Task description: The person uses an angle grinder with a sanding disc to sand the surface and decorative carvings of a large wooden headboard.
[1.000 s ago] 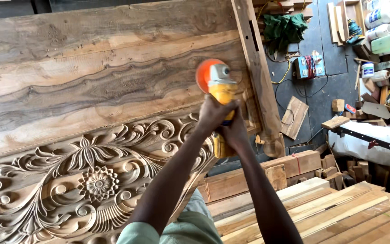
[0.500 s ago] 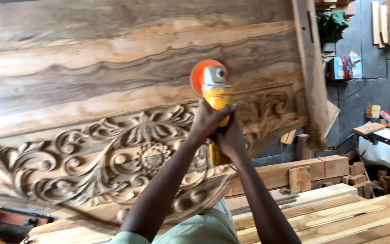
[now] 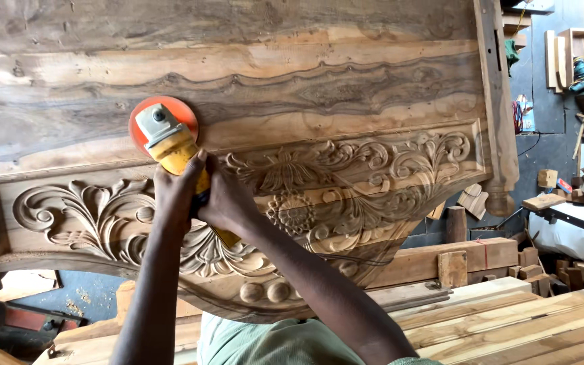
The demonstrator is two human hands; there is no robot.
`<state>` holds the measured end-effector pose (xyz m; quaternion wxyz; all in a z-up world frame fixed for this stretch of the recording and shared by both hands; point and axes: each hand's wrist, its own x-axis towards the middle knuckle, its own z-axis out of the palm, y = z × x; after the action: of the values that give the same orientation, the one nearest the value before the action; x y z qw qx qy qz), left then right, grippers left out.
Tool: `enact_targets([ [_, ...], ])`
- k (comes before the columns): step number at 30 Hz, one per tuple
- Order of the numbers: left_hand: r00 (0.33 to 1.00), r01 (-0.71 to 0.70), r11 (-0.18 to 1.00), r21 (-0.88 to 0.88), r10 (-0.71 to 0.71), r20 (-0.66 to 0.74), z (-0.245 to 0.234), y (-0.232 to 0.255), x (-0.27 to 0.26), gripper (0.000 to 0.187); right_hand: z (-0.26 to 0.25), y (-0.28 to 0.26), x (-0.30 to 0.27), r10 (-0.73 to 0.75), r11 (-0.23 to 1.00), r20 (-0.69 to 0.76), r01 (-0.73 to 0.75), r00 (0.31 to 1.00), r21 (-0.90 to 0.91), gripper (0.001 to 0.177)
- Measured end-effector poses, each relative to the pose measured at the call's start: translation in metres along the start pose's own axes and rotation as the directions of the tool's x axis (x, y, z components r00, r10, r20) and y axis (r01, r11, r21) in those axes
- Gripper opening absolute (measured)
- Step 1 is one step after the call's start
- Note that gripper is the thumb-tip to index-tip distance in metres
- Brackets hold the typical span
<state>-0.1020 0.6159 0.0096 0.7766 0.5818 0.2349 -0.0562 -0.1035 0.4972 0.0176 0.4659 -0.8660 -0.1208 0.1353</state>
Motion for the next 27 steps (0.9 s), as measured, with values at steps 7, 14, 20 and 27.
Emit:
enact_targets([
  [7,0.998,0.01,0.996,0.084,-0.015,0.062,0.071,-0.022,-0.017,0.038,-0.062,0.028,-0.031,0.458,0.889,0.149,-0.45,0.876,-0.088,0.087],
  [14,0.954,0.001,0.964,0.265,-0.081,0.29,0.242,-0.074,-0.006,0.045,-0.192,0.11,-0.081,0.567,0.823,-0.15,-0.562,0.81,0.076,0.077],
  [20,0.895,0.028,0.826,0.563,-0.271,0.354,0.343,-0.083,-0.036,0.079,-0.253,0.168,-0.149,0.481,0.848,-0.415,-0.53,0.772,-0.002,0.09],
  [27,0.734,-0.411,0.868,0.278,0.135,0.665,0.263,-0.02,-0.141,0.093,-0.205,0.162,-0.235,0.418,0.686,-0.46,0.059,0.783,0.725,0.075],
])
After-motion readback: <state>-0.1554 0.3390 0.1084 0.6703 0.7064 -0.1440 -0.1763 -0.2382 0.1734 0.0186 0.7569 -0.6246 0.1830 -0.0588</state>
